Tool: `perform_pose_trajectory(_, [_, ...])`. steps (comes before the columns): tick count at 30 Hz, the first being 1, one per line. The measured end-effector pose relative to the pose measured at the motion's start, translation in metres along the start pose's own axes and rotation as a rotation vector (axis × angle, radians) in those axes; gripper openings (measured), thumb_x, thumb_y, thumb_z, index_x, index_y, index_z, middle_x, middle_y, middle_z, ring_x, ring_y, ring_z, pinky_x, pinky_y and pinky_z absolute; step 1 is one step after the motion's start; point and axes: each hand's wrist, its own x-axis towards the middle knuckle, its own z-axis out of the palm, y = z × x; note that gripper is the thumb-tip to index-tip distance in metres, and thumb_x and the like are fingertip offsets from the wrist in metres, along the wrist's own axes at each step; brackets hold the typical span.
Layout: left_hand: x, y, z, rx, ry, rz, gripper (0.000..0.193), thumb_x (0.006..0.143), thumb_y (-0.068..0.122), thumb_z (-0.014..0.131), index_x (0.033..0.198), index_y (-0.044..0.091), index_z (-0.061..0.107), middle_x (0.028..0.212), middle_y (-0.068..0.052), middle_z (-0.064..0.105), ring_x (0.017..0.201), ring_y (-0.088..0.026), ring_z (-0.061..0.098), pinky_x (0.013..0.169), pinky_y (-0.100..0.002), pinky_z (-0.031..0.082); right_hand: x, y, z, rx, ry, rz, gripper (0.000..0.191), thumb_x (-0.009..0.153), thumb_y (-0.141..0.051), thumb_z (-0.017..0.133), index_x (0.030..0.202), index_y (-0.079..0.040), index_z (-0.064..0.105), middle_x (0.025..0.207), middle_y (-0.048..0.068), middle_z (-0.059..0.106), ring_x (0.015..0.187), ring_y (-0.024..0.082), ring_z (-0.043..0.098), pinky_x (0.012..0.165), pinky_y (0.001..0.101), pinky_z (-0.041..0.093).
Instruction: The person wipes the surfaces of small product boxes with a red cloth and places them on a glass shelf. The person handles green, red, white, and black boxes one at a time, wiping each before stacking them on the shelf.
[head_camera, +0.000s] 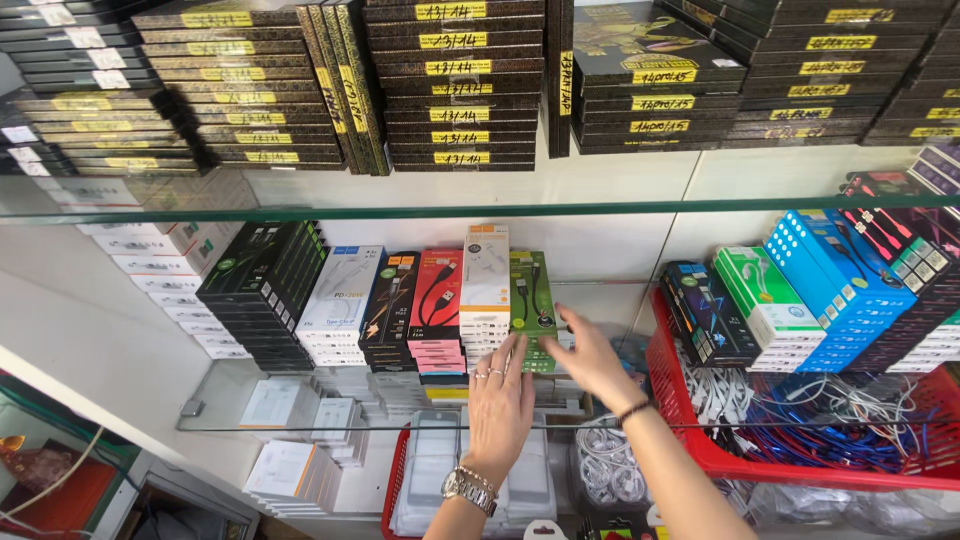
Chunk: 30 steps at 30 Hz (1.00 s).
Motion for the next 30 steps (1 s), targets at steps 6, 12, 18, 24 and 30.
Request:
perform_pose_trajectory(6, [-0.013, -0.020, 0.024, 0.034, -0.052, -0.024, 0.053, 0.090, 0.010, 0.064, 0.141, 0.001, 0.055, 0.146, -0.013, 0.052, 0.121, -0.032, 0.051, 0.103, -0.047, 0.041, -0.030, -0.001, 0.018, -0.132, 0.133, -0.280, 0.067, 0.090, -0.021, 0.069, 0.149, -0.003, 0.044, 0.145, 0.021, 0.055, 0.135, 0.036, 0.052, 0.108, 0.0420, 0.044])
perform_pose_trajectory(12, [-0.023, -0.019, 0.030, 0.049, -0.034, -0.009, 0.057, 0.086, 0.008, 0.064, 0.141, 0.000, 0.054, 0.148, -0.012, 0.051, 0.129, -0.033, 0.049, 0.108, -0.049, 0.037, -0.031, -0.014, 0.031, -0.347, 0.198, -0.284, 0.067, 0.094, -0.016, 0.063, 0.153, -0.004, 0.035, 0.154, 0.022, 0.046, 0.140, 0.043, 0.043, 0.109, 0.0452, 0.040])
perform_pose_trajectory(18, [-0.041, -0.010, 0.015, -0.063, 0.042, -0.091, 0.054, 0.085, 0.004, 0.066, 0.137, 0.005, 0.058, 0.138, -0.016, 0.055, 0.124, -0.036, 0.051, 0.103, -0.048, 0.042, -0.067, -0.015, 0.006, -0.156, 0.171, -0.317, 0.072, 0.093, -0.022, 0.067, 0.155, -0.005, 0.035, 0.147, 0.025, 0.047, 0.137, 0.042, 0.046, 0.108, 0.0478, 0.040])
perform_pose_trajectory(24, [-0.109, -0.026, 0.013, -0.132, -0.426, -0.624, 0.023, 0.100, 0.031, 0.064, 0.106, 0.009, 0.067, 0.079, -0.010, 0.073, 0.077, -0.030, 0.071, 0.074, -0.042, 0.056, -0.145, 0.023, -0.027, -0.020, -0.282, 0.361, 0.064, 0.095, -0.036, 0.064, 0.155, -0.020, 0.051, 0.130, 0.014, 0.071, 0.118, 0.030, 0.069, 0.102, 0.0382, 0.056])
perform_pose_trajectory(30, [-0.178, -0.052, 0.008, -0.053, -1.066, -0.857, 0.076, 0.077, 0.071, 0.077, 0.103, 0.000, 0.064, 0.093, -0.016, 0.074, 0.090, -0.024, 0.071, 0.081, -0.035, 0.055, -0.222, 0.052, -0.055, -0.410, -0.494, 0.126, 0.090, 0.084, -0.054, 0.082, 0.153, -0.024, 0.032, 0.157, 0.019, 0.035, 0.147, 0.033, 0.037, 0.118, 0.0394, 0.035])
